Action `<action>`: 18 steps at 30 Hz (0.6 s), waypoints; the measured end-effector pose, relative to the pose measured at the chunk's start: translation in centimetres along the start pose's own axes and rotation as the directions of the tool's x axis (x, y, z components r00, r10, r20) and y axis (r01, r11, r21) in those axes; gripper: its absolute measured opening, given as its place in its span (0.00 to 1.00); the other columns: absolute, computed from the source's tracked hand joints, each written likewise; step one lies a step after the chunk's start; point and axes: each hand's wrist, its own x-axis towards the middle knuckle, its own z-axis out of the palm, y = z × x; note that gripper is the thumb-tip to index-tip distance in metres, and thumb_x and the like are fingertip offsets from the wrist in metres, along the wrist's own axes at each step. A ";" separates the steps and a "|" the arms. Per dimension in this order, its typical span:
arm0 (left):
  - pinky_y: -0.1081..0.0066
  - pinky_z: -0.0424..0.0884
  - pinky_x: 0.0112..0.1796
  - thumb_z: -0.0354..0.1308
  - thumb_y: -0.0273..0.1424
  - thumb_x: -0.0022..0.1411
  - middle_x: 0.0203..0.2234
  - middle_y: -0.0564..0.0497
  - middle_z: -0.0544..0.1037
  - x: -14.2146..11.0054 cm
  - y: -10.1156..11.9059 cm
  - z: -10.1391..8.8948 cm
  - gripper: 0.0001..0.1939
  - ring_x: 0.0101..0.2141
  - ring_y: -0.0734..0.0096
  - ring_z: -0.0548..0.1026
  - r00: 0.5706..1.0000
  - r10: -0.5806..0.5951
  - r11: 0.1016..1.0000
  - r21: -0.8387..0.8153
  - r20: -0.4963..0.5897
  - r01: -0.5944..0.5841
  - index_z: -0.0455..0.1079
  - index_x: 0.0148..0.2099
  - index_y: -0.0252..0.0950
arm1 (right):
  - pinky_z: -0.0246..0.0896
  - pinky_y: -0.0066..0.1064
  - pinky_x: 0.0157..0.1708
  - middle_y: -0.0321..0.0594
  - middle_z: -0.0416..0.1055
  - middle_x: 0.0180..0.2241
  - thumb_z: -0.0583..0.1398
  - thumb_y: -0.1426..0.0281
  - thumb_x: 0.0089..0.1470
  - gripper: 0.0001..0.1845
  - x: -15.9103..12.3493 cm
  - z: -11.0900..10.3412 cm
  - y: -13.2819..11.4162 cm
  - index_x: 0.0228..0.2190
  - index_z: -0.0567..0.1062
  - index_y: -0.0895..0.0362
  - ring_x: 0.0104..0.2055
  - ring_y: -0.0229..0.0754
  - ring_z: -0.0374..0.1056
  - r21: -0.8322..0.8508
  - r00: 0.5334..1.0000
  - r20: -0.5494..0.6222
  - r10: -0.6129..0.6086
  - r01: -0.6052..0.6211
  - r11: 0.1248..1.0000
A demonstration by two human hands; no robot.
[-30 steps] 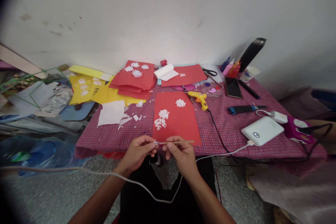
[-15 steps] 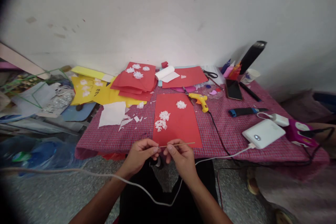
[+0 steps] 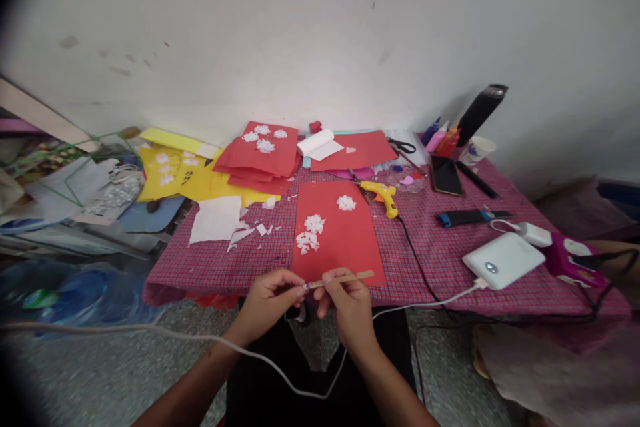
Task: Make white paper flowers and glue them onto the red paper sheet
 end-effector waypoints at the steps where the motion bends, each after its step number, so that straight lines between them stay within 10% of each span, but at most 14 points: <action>1: 0.73 0.70 0.30 0.64 0.32 0.57 0.26 0.50 0.78 0.0 0.0 0.0 0.06 0.27 0.73 0.74 1.000 0.017 1.000 0.024 -0.011 -0.017 0.75 0.35 0.34 | 0.59 0.24 0.15 0.35 0.75 0.22 0.65 0.60 0.56 0.13 0.0 0.0 0.0 0.31 0.71 0.57 0.14 0.34 0.65 0.018 1.000 -0.002 0.010 -0.010 1.000; 18: 0.76 0.66 0.26 0.66 0.32 0.55 0.21 0.52 0.75 0.6 0.7 0.4 0.08 0.22 0.76 0.71 0.998 -0.066 0.997 -0.033 -0.014 0.066 0.73 0.32 0.32 | 0.60 0.24 0.17 0.34 0.73 0.20 0.63 0.62 0.59 0.12 0.1 -0.8 -0.4 0.30 0.70 0.57 0.17 0.34 0.66 -0.045 0.994 -0.035 -0.102 0.100 0.994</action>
